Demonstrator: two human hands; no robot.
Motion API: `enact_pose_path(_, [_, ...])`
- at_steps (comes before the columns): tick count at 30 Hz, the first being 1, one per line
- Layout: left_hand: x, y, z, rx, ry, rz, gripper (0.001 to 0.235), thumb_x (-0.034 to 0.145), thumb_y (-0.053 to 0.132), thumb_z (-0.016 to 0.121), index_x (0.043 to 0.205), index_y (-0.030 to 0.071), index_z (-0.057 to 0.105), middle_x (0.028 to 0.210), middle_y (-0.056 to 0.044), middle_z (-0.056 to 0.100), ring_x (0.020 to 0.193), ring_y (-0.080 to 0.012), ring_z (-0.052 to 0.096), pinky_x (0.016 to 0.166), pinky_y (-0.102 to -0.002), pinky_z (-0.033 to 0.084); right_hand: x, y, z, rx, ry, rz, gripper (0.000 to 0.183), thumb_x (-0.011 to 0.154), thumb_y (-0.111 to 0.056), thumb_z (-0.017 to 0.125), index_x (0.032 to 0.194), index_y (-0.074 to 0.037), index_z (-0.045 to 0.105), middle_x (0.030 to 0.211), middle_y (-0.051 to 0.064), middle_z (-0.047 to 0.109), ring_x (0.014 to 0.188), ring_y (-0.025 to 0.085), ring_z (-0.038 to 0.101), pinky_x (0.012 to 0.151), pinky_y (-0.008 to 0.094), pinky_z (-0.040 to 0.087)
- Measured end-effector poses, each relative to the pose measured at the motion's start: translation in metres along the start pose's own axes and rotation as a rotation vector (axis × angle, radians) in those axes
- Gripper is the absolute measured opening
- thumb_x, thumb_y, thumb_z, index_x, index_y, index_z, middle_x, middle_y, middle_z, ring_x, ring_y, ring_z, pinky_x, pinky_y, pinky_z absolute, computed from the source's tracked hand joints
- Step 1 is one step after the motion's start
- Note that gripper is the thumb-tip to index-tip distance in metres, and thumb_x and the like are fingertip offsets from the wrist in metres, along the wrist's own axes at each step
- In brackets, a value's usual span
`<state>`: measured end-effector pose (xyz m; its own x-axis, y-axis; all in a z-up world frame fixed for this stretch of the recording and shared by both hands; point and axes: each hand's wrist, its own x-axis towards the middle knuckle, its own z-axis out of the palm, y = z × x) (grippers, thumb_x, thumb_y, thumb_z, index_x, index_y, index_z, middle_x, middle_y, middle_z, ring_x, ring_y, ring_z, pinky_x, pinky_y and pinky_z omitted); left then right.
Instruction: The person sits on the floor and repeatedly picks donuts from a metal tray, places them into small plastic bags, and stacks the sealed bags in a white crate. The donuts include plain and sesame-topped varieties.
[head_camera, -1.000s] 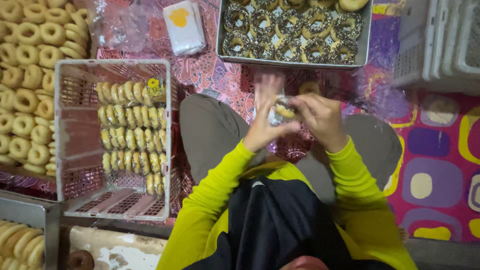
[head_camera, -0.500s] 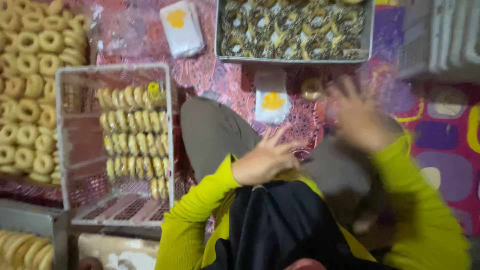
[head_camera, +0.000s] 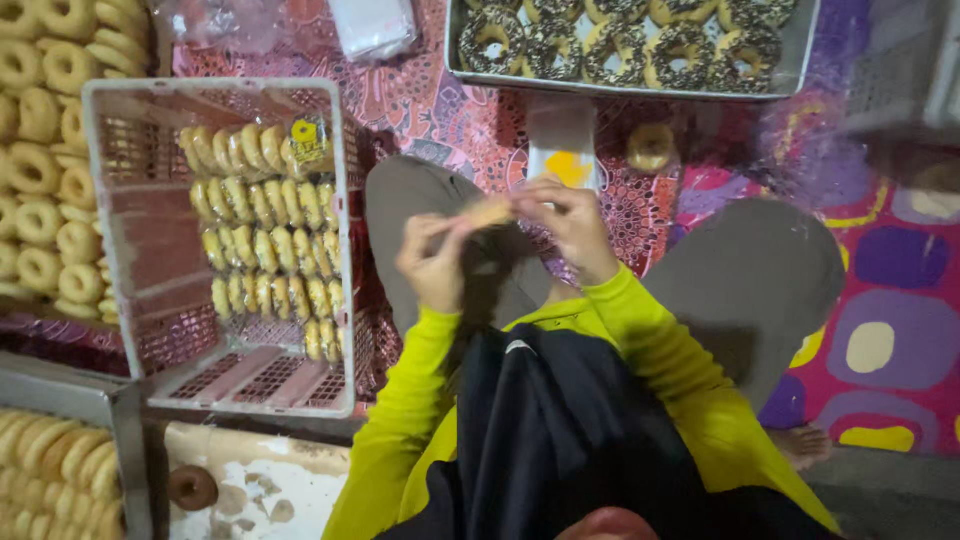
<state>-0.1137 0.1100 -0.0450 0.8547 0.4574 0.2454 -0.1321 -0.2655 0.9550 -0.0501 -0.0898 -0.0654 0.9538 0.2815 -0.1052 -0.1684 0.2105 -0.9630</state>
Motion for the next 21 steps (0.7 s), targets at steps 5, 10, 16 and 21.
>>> enact_pose_path(5, [-0.037,-0.039,-0.06,0.115,-0.051,-0.491,0.015,0.091,0.007,0.08,0.102,0.002,0.072,0.081,0.0,0.067,0.073,-0.0077,0.057,0.068,-0.023,0.047,-0.01,0.066,0.041,-0.06,-0.06,0.255,0.013,0.091,-0.008,0.077,0.099,0.002,0.075,0.095,0.008,0.076,0.091,0.017,0.07,0.083,0.03,0.056])
enact_pose_path(10, [-0.069,-0.065,-0.03,-0.123,-0.404,-0.779,0.033,0.098,0.01,0.072,0.128,0.0,0.066,0.098,-0.01,0.075,0.085,-0.0087,0.069,0.07,-0.024,0.054,-0.032,0.117,-0.022,0.326,-0.02,0.417,0.027,0.088,-0.003,0.076,0.112,-0.002,0.064,0.105,0.007,0.071,0.096,0.016,0.07,0.086,0.029,0.058])
enact_pose_path(16, [0.019,-0.105,0.117,0.355,-0.705,-0.092,0.075,0.096,0.045,0.075,0.159,0.016,0.046,0.154,-0.014,0.052,0.146,-0.0335,0.047,0.13,-0.05,0.04,0.042,0.104,-0.228,-0.845,0.777,0.174,0.045,0.079,-0.02,0.094,0.091,0.005,0.059,0.088,0.016,0.063,0.08,0.026,0.059,0.069,0.044,0.049])
enact_pose_path(21, [0.085,-0.149,0.185,1.216,-1.042,-0.116,0.116,0.069,0.072,0.079,0.16,0.023,0.026,0.168,-0.014,0.019,0.156,-0.0408,0.011,0.118,-0.073,0.004,0.103,0.126,-0.185,-0.971,0.49,0.128,0.026,0.078,-0.022,0.084,0.078,-0.002,0.067,0.075,0.019,0.065,0.072,0.038,0.062,0.069,0.049,0.05])
